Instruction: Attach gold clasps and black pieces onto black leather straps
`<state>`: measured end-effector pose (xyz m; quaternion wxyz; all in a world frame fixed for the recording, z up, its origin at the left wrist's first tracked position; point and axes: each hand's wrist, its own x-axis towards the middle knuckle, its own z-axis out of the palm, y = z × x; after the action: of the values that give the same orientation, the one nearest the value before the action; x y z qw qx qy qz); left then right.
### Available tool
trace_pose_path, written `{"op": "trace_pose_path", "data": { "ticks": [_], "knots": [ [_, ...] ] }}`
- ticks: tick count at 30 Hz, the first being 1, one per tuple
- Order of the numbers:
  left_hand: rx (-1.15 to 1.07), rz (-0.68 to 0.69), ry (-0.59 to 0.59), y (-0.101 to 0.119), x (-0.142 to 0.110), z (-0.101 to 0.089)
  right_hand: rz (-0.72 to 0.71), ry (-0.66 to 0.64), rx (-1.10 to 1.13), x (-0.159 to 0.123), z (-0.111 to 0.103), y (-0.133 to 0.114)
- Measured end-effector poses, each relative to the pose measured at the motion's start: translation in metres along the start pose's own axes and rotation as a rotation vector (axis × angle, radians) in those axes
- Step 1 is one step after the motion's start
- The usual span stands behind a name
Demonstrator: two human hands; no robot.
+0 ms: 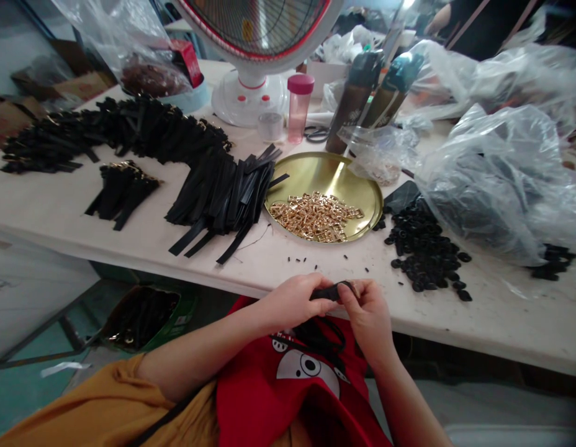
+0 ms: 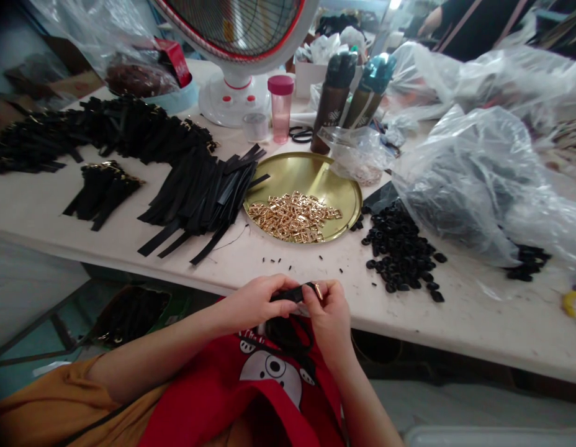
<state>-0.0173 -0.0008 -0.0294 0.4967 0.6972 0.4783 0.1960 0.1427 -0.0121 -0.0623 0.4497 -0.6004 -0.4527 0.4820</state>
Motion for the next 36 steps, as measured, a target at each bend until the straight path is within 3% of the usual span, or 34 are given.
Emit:
{"op": "trace_pose_path", "data": {
  "ticks": [2, 5, 7, 12, 15, 19, 27, 32, 36],
  "knots": [
    [-0.011, -0.006, -0.004, 0.0, 0.0, 0.002, -0.032, 0.012, -0.043, -0.002, 0.0, 0.001],
    [-0.02, -0.027, -0.005, -0.005, 0.0, 0.006, 0.005, -0.156, -0.063, -0.006, -0.002, 0.002],
    [-0.097, -0.061, -0.04, -0.009, 0.0, 0.007, 0.009, -0.185, -0.12, -0.009, -0.005, 0.002],
    [-0.436, -0.192, -0.206, -0.018, -0.001, 0.006, -0.109, 0.012, -0.236, -0.015, -0.004, 0.006],
    [-0.543, -0.221, -0.159, -0.022, -0.001, 0.01, -0.167, 0.04, -0.296, -0.017, -0.003, 0.01],
    [-0.514, -0.221, -0.109, -0.022, -0.001, 0.015, -0.214, -0.129, -0.384, -0.015, -0.01, 0.011],
    [-0.34, -0.205, -0.204, -0.02, 0.003, 0.018, -0.253, -0.355, -0.478, -0.01, -0.023, 0.015],
    [-0.425, -0.236, -0.205, -0.017, 0.009, 0.014, -0.215, -0.269, -0.387, -0.008, -0.017, 0.017],
    [-0.434, -0.298, -0.381, -0.014, 0.011, 0.004, -0.21, -0.156, -0.355, -0.01, -0.01, 0.022]
  ]
}}
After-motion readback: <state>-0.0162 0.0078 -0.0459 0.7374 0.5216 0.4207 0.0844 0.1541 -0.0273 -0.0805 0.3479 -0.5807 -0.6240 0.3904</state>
